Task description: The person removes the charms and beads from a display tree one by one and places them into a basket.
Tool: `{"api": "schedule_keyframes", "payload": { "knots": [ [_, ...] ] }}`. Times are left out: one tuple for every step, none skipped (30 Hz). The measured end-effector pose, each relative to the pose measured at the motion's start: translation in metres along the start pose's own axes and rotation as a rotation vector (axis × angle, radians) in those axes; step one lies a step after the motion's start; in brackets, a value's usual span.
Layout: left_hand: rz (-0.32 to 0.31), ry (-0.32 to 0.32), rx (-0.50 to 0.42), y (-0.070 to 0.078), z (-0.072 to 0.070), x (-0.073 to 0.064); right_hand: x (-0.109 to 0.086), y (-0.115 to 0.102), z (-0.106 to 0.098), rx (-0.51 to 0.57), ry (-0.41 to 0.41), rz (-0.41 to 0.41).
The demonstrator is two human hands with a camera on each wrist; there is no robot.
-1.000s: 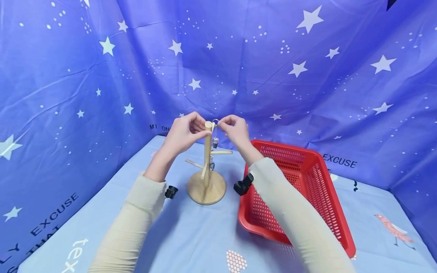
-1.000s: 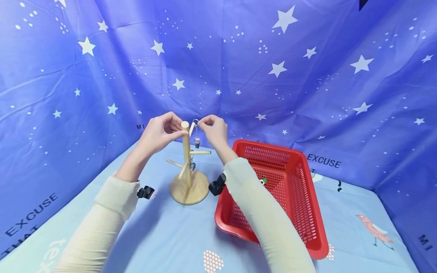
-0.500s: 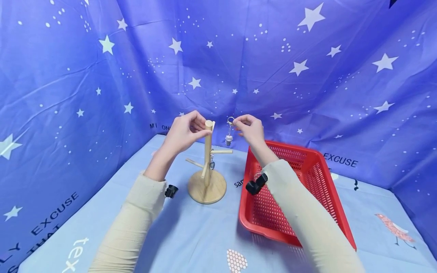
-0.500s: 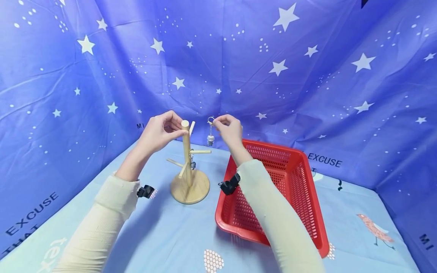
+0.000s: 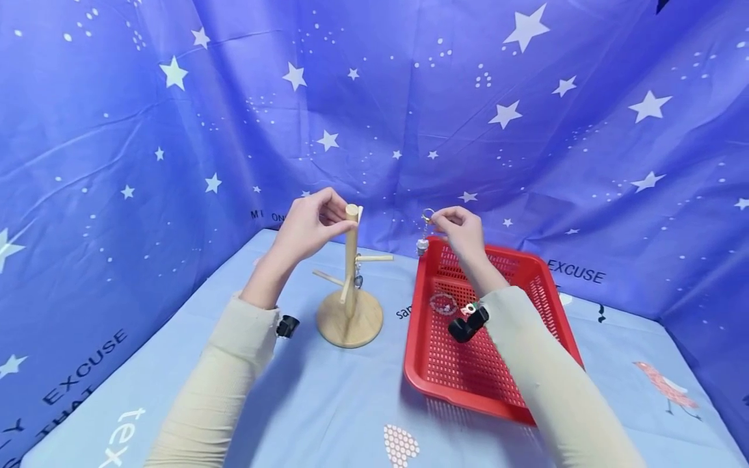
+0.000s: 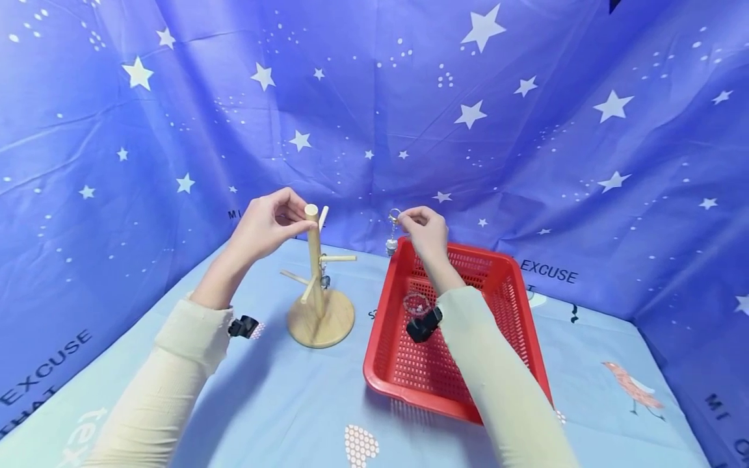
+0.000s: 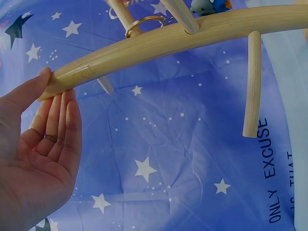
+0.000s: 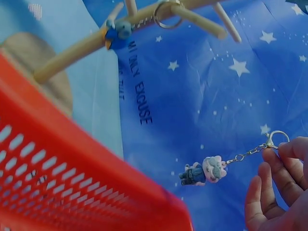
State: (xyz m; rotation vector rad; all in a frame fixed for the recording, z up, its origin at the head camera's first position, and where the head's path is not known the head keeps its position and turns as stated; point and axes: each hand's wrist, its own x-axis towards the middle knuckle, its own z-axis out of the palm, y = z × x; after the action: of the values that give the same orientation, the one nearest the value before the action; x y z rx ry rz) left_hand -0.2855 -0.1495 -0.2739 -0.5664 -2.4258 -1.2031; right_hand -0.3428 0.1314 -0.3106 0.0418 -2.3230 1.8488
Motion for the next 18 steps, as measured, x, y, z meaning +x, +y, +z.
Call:
{"api": "schedule_keyframes", "payload": {
  "knots": [
    [-0.002, -0.002, 0.000, 0.000, -0.001, 0.000, -0.001, 0.002, -0.003, -0.002, 0.006, 0.005],
    [-0.005, -0.003, 0.001, 0.001, -0.002, 0.000, -0.001, 0.003, -0.006, -0.009, 0.009, 0.011],
    [-0.008, -0.003, 0.001, 0.001, -0.002, 0.000, -0.002, 0.005, -0.008, -0.011, 0.012, 0.015],
    [-0.010, -0.003, 0.001, 0.001, -0.003, 0.000, -0.003, 0.006, -0.011, -0.017, 0.015, 0.023],
    [-0.013, -0.002, 0.002, 0.001, -0.003, -0.001, -0.003, 0.008, -0.013, -0.023, 0.020, 0.031],
    [-0.013, -0.002, 0.003, 0.001, -0.003, -0.001, -0.004, 0.009, -0.016, -0.030, 0.022, 0.039],
    [-0.014, -0.001, 0.005, 0.001, -0.003, -0.001, -0.004, 0.011, -0.019, -0.037, 0.025, 0.046],
    [-0.014, -0.001, 0.003, 0.001, -0.003, -0.001, -0.005, 0.013, -0.022, -0.044, 0.028, 0.052],
    [-0.015, -0.001, 0.001, 0.001, -0.002, -0.001, -0.005, 0.015, -0.024, -0.042, 0.032, 0.057],
    [-0.016, -0.002, -0.002, 0.001, -0.002, -0.001, -0.006, 0.017, -0.027, -0.046, 0.034, 0.061],
    [-0.016, -0.003, -0.003, 0.002, -0.002, -0.001, -0.006, 0.020, -0.030, -0.044, 0.040, 0.062],
    [-0.016, -0.003, -0.005, 0.002, -0.002, 0.000, -0.006, 0.023, -0.033, -0.045, 0.045, 0.064],
    [-0.016, -0.003, -0.007, 0.002, -0.001, 0.000, -0.006, 0.025, -0.035, -0.044, 0.051, 0.065],
    [-0.017, -0.003, -0.007, 0.002, -0.001, 0.000, -0.007, 0.028, -0.037, -0.044, 0.056, 0.069],
    [-0.017, -0.002, -0.006, 0.002, -0.001, 0.000, -0.007, 0.030, -0.040, -0.038, 0.063, 0.075],
    [-0.017, -0.002, -0.005, 0.002, -0.001, 0.000, -0.007, 0.033, -0.042, -0.041, 0.070, 0.080],
    [-0.016, -0.002, -0.003, 0.002, -0.001, 0.000, -0.007, 0.036, -0.044, -0.047, 0.076, 0.087],
    [-0.017, -0.003, -0.003, 0.002, -0.001, 0.000, -0.007, 0.038, -0.046, -0.053, 0.078, 0.095]
  ]
}}
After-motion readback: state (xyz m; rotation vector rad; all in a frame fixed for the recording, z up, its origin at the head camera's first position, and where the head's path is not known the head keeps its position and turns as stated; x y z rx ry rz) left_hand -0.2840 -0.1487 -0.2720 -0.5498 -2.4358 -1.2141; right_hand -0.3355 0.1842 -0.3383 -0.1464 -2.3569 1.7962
